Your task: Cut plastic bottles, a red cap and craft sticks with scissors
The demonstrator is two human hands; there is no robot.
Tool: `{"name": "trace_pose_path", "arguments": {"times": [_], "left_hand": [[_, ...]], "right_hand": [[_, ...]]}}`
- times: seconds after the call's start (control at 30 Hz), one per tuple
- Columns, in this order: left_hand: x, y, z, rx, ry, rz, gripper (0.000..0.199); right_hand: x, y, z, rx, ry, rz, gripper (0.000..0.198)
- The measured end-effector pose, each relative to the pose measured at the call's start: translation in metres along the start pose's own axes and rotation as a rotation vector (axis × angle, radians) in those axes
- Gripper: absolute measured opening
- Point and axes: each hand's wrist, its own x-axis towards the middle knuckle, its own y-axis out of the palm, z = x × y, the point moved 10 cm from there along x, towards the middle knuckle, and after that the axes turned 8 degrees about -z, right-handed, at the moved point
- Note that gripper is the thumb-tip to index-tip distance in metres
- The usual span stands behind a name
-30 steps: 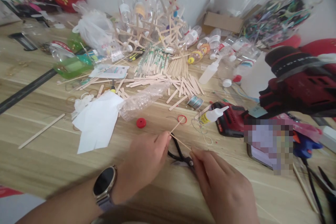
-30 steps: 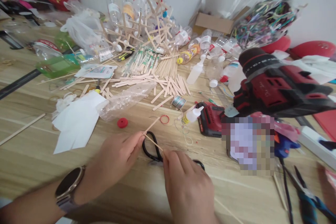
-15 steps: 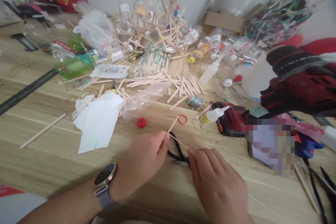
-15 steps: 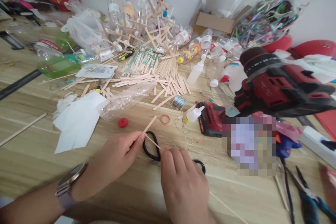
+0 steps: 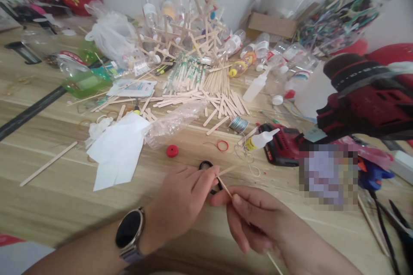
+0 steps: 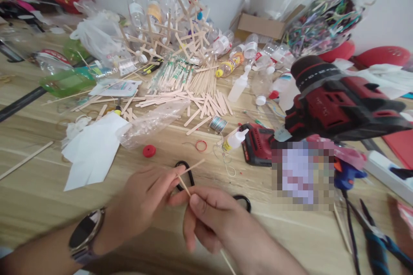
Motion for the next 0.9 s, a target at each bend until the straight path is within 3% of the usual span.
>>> {"name": "trace_pose_path", "arguments": {"times": [0.07,0.1,0.2,0.27,0.33,0.4,0.5,0.73,0.9], "left_hand": [[-0.001,0.002,-0.003,-0.011,0.007,0.039,0.028],[-0.001,0.004,-0.003,-0.003,-0.011,0.064,0.028],[-0.004,0.016,0.007,0.023,-0.167,0.171,0.032],[-0.009,0.026,0.019,-0.012,-0.338,0.272,0.035],[-0.016,0.038,0.032,-0.095,-0.532,0.398,0.036],[-0.023,0.045,0.041,-0.186,-0.682,0.486,0.039],[-0.026,0.05,0.047,-0.248,-0.764,0.541,0.042],[-0.026,0.043,0.053,-0.149,-0.717,0.485,0.039],[-0.023,0.036,0.055,-0.262,-0.759,0.368,0.04]], "right_hand": [[-0.002,0.002,0.0,0.016,0.003,0.018,0.046],[-0.002,-0.003,0.003,-0.08,-0.055,-0.03,0.044],[-0.01,-0.024,0.031,-0.699,-0.446,-0.393,0.037],[-0.026,-0.016,0.051,-1.197,-0.736,-0.67,0.032],[-0.035,0.001,0.056,-1.556,-0.892,-0.834,0.035],[-0.036,0.011,0.056,-1.731,-0.933,-0.882,0.04],[-0.035,0.015,0.059,-1.772,-0.949,-0.856,0.04],[-0.042,-0.005,0.06,-1.577,-1.024,-0.825,0.04],[-0.017,-0.039,0.052,-1.53,-0.861,-0.786,0.034]]}}
